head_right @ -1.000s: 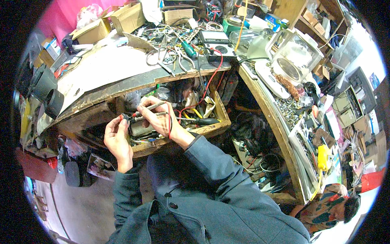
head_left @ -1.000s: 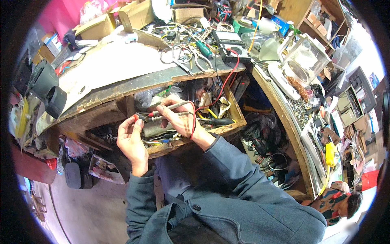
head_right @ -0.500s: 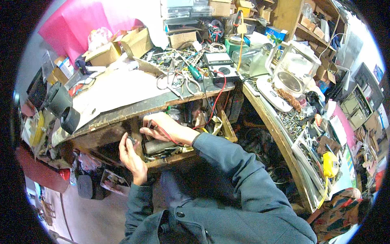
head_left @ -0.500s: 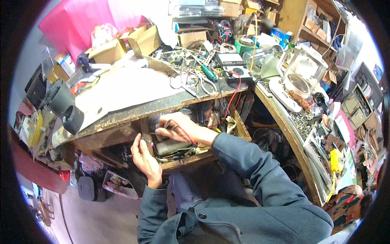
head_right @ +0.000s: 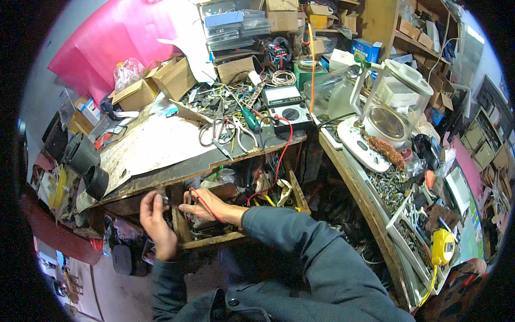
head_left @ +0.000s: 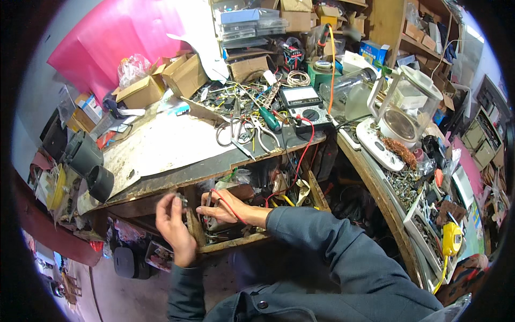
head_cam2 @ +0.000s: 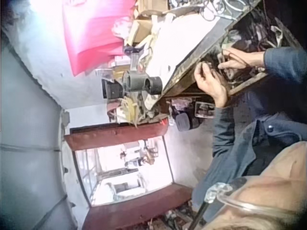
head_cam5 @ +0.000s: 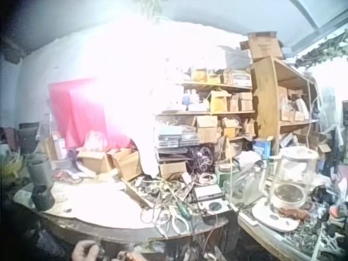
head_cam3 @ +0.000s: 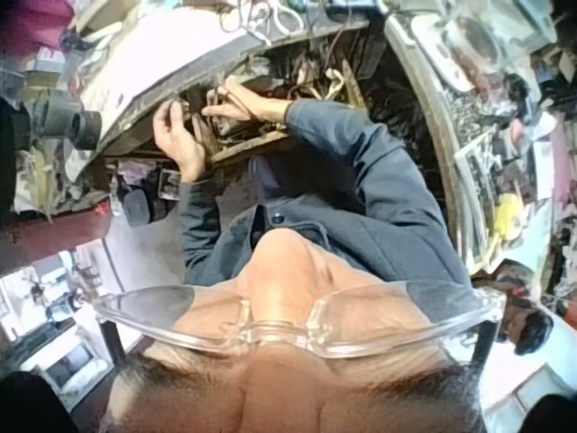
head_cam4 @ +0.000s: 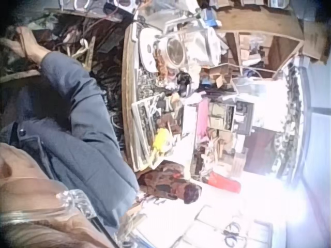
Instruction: The person works at a cluttered workbench, using a multimeter to test a small electronic component. They then use a screwdriver to adjust parts within a wooden drawer and handle various wires and tools throughout the process.
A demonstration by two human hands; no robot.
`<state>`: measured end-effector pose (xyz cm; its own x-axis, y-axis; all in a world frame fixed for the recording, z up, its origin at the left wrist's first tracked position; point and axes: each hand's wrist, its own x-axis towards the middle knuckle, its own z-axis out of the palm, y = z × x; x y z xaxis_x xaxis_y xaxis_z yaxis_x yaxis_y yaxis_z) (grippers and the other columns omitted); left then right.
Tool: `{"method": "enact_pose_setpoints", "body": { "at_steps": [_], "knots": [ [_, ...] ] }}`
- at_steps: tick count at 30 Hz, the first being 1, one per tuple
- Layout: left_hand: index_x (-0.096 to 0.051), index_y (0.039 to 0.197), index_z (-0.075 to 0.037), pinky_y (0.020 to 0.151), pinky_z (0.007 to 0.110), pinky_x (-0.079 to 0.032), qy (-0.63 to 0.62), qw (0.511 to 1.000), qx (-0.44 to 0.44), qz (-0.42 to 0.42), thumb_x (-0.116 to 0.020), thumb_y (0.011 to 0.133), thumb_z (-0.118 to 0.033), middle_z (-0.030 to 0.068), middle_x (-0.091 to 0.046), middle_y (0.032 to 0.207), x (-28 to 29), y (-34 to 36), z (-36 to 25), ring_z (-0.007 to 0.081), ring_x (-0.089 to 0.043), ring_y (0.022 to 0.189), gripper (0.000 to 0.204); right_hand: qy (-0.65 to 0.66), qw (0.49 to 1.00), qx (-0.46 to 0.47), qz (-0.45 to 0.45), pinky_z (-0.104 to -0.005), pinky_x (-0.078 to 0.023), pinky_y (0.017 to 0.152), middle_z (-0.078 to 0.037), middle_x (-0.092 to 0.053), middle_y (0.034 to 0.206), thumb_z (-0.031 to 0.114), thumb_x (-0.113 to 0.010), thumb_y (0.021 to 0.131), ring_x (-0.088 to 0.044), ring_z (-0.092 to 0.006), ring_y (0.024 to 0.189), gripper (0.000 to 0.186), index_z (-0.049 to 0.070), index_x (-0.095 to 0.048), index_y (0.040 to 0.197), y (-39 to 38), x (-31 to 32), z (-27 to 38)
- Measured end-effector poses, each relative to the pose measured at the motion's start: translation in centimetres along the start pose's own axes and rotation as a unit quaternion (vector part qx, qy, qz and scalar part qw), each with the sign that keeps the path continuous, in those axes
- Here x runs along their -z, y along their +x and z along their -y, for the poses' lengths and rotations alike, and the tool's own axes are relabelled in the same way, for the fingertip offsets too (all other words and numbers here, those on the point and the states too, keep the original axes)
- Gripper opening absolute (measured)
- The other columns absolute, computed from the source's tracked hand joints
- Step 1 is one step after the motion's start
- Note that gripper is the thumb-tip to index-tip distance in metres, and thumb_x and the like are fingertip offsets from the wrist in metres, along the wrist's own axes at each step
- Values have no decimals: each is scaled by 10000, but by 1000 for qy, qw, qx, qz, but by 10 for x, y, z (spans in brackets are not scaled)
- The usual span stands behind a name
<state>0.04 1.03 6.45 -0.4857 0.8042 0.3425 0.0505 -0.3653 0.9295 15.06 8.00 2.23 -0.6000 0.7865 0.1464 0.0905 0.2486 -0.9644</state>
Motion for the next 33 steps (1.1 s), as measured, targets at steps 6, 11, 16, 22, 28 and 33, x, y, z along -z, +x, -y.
{"method": "enact_pose_setpoints", "body": {
  "at_steps": [6, 11, 16, 22, 28, 33],
  "knots": [
    [-659, 1133, 52, 831, 261, -503, 50, 986, -36, 155, -649, 961, -90, 70, -686, 1042, -65, 67, -30, 123, -624, 921, 223, 85, 995, -52, 11, -358, -442, 497, -90, -604, 598, 272, -733, 903, -564, -168, 508, 302, 6, -613, 829, 0, -7, -5],
    [-682, 1106, 42, 830, 297, -516, 143, 933, -169, 285, -618, 962, -121, 102, -724, 992, -146, 143, -8, 149, -654, 916, 226, -67, 997, 46, -5, -472, -512, 740, -231, -664, 837, 319, -725, 878, -644, -442, 866, 332, 6, -621, 918, 7, -7, -19],
    [-688, 1110, 12, 839, 349, -536, 246, 873, -269, 323, -623, 959, -169, 151, -736, 989, -243, 203, 18, 236, -704, 942, 245, -128, 987, 89, 27, -498, -518, 739, -238, -678, 928, 311, -695, 889, -644, -462, 865, 300, 33, -633, 982, 11, -15, -36],
    [-721, 1074, -15, 845, 422, -530, 343, 817, -301, 353, -612, 920, -147, 214, -724, 998, -339, 238, 41, 381, -694, 952, 230, 68, 991, 105, 52, -456, -519, 787, -215, -670, 1070, 151, -624, 929, -658, -359, 953, 255, 45, -616, 1160, 9, -25, -56],
    [-762, 1129, -166, 871, 492, -522, 516, 729, -328, 307, -562, 863, -130, 206, -734, 1029, -394, 257, 79, 381, -699, 991, 335, 184, 979, 64, 54, -448, -420, 1086, -217, -530, 1382, 270, -584, 1011, -539, -326, 1242, 396, 34, -528, 1323, -6, -19, -42],
    [-691, 1241, -185, 896, 519, -511, 522, 703, -358, 323, -597, 867, -173, 207, -726, 1052, -400, 265, 99, 388, -689, 1016, 386, 11, 991, 46, 127, -452, -368, 1150, -223, -493, 1440, 253, -605, 995, -494, -364, 1307, 460, 12, -498, 1372, -12, 2, -15]
  ]
}}
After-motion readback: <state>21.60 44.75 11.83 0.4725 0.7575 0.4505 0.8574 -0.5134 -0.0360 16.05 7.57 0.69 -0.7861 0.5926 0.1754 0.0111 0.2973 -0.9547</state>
